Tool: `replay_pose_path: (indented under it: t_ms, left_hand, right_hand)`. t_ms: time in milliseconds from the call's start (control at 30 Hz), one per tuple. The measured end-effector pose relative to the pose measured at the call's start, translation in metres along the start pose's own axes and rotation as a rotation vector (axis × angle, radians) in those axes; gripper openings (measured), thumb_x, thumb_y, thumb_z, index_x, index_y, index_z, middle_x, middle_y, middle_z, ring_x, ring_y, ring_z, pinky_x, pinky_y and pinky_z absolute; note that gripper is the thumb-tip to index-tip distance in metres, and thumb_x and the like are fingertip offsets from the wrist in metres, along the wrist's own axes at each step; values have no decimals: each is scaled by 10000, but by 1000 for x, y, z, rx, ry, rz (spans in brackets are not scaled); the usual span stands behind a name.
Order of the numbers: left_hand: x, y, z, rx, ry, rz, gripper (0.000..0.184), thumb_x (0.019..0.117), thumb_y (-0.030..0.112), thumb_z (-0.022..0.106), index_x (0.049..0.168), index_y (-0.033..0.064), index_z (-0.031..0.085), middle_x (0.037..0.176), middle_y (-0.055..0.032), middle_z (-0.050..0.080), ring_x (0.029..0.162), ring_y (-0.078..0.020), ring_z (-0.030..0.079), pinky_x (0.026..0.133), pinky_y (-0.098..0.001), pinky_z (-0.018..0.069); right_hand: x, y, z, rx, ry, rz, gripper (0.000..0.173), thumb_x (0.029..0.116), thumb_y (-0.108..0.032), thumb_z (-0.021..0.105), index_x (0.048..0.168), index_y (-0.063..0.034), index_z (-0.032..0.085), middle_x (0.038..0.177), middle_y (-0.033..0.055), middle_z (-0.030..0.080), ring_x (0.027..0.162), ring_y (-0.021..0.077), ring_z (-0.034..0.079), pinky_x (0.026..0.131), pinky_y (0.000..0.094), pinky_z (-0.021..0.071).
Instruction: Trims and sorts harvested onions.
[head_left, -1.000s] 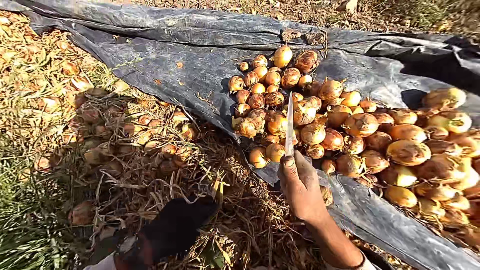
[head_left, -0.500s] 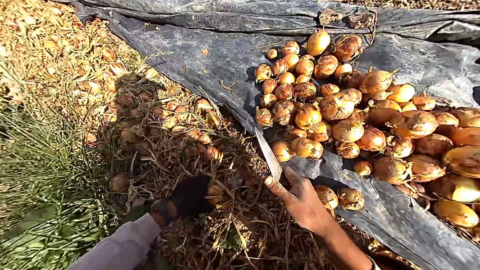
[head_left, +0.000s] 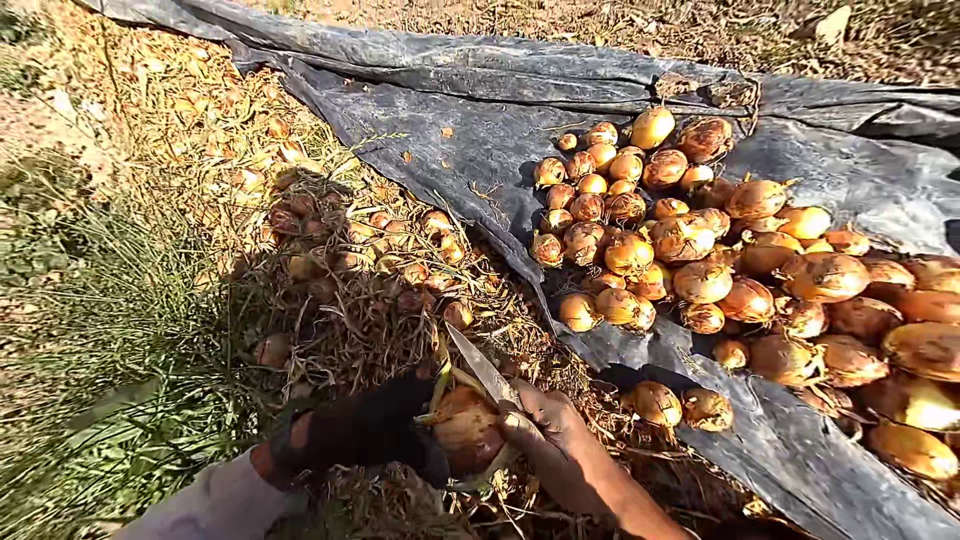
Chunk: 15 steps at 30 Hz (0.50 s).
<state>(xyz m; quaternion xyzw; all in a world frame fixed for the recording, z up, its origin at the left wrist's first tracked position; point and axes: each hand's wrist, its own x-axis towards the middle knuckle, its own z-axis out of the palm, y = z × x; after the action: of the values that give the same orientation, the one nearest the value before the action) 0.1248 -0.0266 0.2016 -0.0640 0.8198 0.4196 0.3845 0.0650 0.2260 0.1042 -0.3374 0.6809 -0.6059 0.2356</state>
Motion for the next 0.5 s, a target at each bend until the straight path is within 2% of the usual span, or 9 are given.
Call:
replay_pose_path:
  t_ms: [67,167,233,300,333,367,400,467,500]
  left_hand:
    - [1,-5,1,12,-6,-46,401,754,408,881,941,101,703,821,10,686,736,-86,642,687,-325,546]
    - [8,-14,7,77,137,-98,476,833,620,770,896,150,734,756,22,678,681,-96,639,654,-347,550]
    - [17,-20,5,80,307,-146,484,876,636,711,878,152,722,748,10,669,698,-124,645,675,-382,553]
    - [18,-22,3,90,460,-117,444,915,588,693,912,145,726,764,-6,675,719,-144,658,691,-415,561]
    - [16,-23,5,105,505,-28,396,936,568,677,959,178,742,799,31,695,738,-98,666,704,-375,572]
    - [15,-24,8,118,510,85,342,956,540,660,1034,220,753,898,76,729,812,-39,686,765,-317,599]
    - [15,-20,12,113,450,140,337,974,514,642,1113,223,738,994,69,735,897,-35,688,838,-313,596]
    - [22,-7,22,193,294,159,367,996,479,615,1100,140,712,1017,-28,707,930,-133,670,859,-391,559]
    - [29,-7,29,248,219,165,381,999,465,620,1092,107,711,1032,-67,708,954,-188,679,872,-434,562]
  right_hand:
    - [-2,1,8,24,17,98,537,1051,-575,433,995,-93,662,732,6,601,651,94,599,586,322,528]
    - [-2,5,12,-48,26,260,597,1021,-664,391,1011,-140,677,729,-16,593,650,109,597,588,364,525]
    - [0,6,14,-38,14,287,612,1020,-674,374,1053,-142,676,717,-17,576,624,115,580,575,372,520]
    - [0,12,15,29,100,361,564,1020,-637,418,1073,-134,668,705,-26,564,601,108,559,564,352,508]
    - [1,19,12,32,138,414,607,992,-669,447,1119,-118,666,728,-20,592,618,110,580,584,358,527]
    - [1,27,6,9,129,473,700,941,-736,475,1191,-108,654,800,-6,638,692,118,624,651,377,560]
    - [2,33,1,-8,86,528,820,872,-814,500,1259,-105,635,887,9,671,782,131,657,726,405,578]
    - [4,36,2,8,7,557,975,728,-927,539,1270,-120,620,969,-6,682,880,111,666,796,408,581]
    - [4,35,8,41,11,538,975,690,-930,582,1245,-132,647,997,-28,705,927,77,679,839,378,590]
